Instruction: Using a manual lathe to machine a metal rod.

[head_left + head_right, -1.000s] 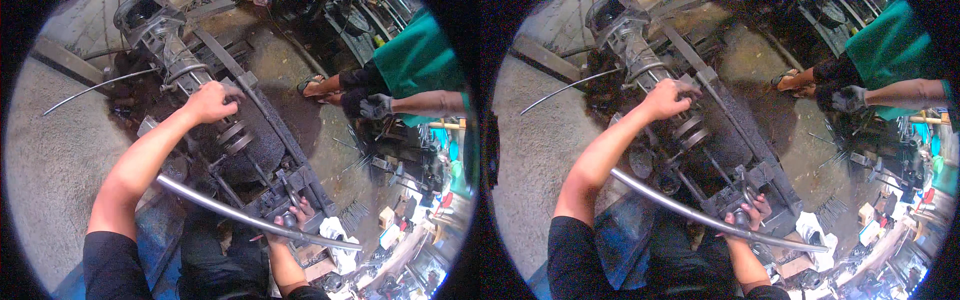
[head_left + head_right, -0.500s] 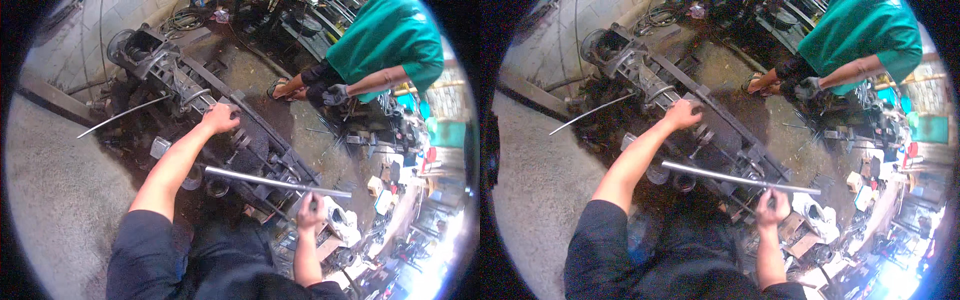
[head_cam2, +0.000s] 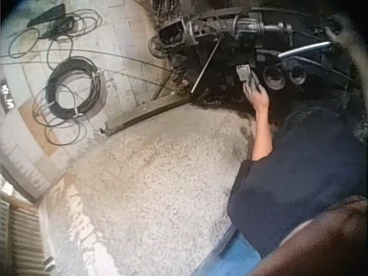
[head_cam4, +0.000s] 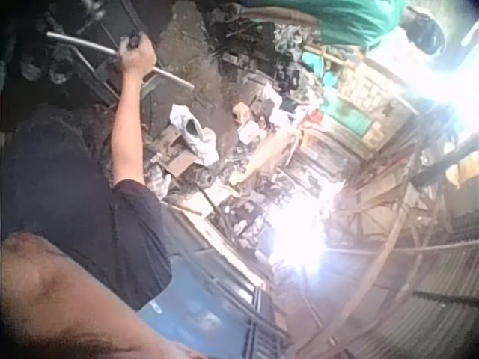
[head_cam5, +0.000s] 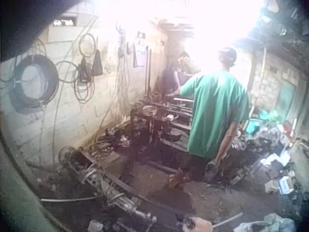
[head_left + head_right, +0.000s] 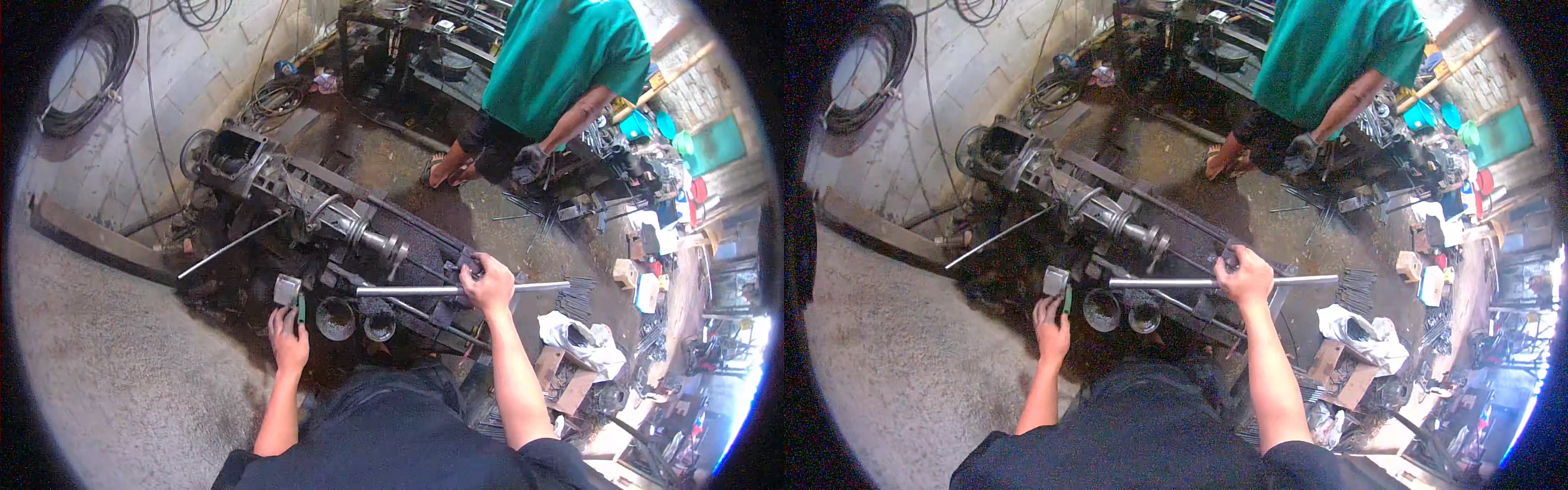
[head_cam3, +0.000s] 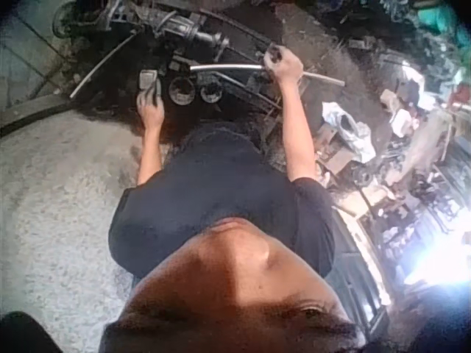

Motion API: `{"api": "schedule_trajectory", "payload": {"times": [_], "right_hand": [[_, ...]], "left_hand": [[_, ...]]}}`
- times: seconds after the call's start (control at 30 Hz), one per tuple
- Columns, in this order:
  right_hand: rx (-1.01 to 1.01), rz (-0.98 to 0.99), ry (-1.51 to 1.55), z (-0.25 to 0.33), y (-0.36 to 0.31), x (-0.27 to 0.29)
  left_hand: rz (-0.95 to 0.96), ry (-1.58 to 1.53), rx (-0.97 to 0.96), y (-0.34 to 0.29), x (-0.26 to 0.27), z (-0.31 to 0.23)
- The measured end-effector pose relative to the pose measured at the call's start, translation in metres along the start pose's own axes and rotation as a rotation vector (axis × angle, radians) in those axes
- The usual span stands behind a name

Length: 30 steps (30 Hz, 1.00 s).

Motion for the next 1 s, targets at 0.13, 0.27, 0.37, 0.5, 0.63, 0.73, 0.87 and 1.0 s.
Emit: {"api": "schedule_trajectory", "payload": {"times": [0.13,0.27,0.37,0.5,0.63,0.73,0.87,1.0], "right_hand": [[-0.034,0.079,-0.020,0.003,0.000,-0.001],[-0.067,0.123,-0.031,0.000,-0.001,-0.001],[-0.056,0.155,-0.045,0.001,0.000,-0.002],[-0.045,0.140,-0.043,-0.001,0.001,-0.003],[-0.054,0.117,-0.018,0.001,0.002,-0.002],[-0.096,0.159,-0.037,0.009,0.005,0.004],[-0.015,0.068,0.008,0.003,0.001,-0.001],[-0.043,0.111,0.014,0.006,0.002,0.001]], "left_hand": [[0.175,-0.076,0.154,-0.020,-0.012,0.038],[0.336,-0.141,0.282,-0.015,-0.021,0.039],[0.285,-0.188,0.301,-0.016,-0.028,0.043],[0.202,-0.267,0.294,-0.010,-0.023,0.031],[0.155,-0.260,0.227,-0.011,-0.033,0.045],[0.165,-0.234,0.321,-0.006,-0.029,0.037],[0.124,-0.174,0.279,-0.002,-0.026,0.042],[0.167,-0.229,0.354,0.004,-0.028,0.044]]}}
Point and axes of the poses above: each hand's wrist, its own y-axis towards the middle knuckle, its own x-axis out of the back of the hand, z = x × y, the point moved 2 cm from there along y, towards the middle knuckle
